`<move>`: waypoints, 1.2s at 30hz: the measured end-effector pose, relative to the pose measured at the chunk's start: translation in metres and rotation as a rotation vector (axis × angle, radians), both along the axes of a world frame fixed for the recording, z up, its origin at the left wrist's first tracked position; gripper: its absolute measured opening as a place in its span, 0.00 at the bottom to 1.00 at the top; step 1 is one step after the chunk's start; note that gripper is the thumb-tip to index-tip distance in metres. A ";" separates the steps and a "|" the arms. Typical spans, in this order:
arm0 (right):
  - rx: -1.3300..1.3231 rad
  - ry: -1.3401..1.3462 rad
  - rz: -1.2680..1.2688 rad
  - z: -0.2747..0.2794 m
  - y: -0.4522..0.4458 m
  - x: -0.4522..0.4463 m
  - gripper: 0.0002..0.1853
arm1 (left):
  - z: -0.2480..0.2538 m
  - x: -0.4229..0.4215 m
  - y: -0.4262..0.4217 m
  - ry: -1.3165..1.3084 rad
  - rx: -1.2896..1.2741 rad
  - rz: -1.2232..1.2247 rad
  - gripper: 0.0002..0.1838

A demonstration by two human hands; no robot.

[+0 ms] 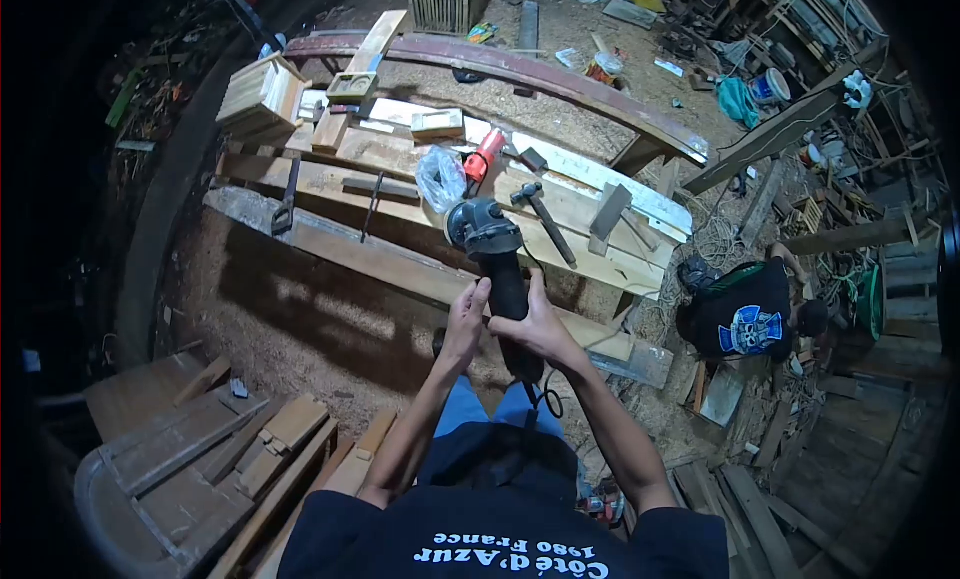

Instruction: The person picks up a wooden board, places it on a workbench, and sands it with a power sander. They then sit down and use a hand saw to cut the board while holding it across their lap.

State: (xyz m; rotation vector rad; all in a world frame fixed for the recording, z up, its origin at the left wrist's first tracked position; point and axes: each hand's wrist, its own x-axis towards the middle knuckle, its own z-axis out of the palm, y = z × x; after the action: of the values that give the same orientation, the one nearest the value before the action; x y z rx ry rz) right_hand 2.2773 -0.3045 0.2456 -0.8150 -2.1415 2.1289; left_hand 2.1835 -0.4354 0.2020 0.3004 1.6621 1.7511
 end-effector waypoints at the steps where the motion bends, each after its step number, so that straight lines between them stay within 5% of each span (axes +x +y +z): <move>1: -0.090 0.030 -0.058 -0.012 0.005 0.008 0.52 | 0.003 0.010 0.010 -0.064 0.003 -0.012 0.23; 7: -0.106 -0.057 -0.055 -0.038 0.042 0.051 0.55 | -0.012 0.052 0.035 0.012 -0.086 -0.104 0.23; 9: -0.142 -0.132 -0.008 -0.029 0.040 0.066 0.53 | 0.008 0.069 0.045 -0.144 0.119 -0.079 0.24; 11: 0.079 0.137 -0.198 -0.032 0.027 0.080 0.44 | 0.005 0.074 0.049 -0.152 0.141 -0.142 0.25; 14: 0.009 0.253 -0.175 -0.014 0.039 0.093 0.43 | 0.008 0.083 0.048 -0.205 0.160 -0.234 0.27; 17: -0.110 0.178 -0.126 -0.025 0.052 0.102 0.41 | -0.013 0.094 0.047 0.028 0.199 -0.343 0.30; 18: -0.157 0.215 -0.148 -0.035 0.052 0.105 0.39 | -0.049 0.101 0.043 0.250 -0.085 -0.318 0.30; 20: -0.063 0.126 -0.272 -0.046 0.041 0.105 0.27 | -0.075 0.110 0.043 0.246 -0.128 -0.316 0.30; 22: -0.132 0.048 -0.348 -0.044 0.040 0.105 0.19 | -0.061 0.117 0.036 -0.040 -0.091 -0.380 0.31; 25: 0.034 -0.093 -0.429 -0.074 0.058 0.108 0.12 | -0.054 0.147 0.020 -0.095 0.091 -0.359 0.31; 30: 0.206 -0.158 -0.452 -0.045 0.095 0.133 0.09 | -0.089 0.202 0.021 -0.195 0.053 -0.440 0.33; 32: 0.209 -0.129 -0.437 -0.010 0.107 0.141 0.13 | -0.090 0.217 0.037 -0.232 0.136 -0.655 0.35; 36: 0.237 0.144 -0.562 0.015 0.131 0.156 0.19 | -0.081 0.263 0.053 -0.245 0.209 -0.842 0.38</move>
State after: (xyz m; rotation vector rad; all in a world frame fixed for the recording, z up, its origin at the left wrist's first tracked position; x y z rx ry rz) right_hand 2.4329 -0.1734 0.2602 -1.0434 -1.7704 1.5715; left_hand 2.4462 -0.3821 0.1210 0.7271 0.9547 1.2371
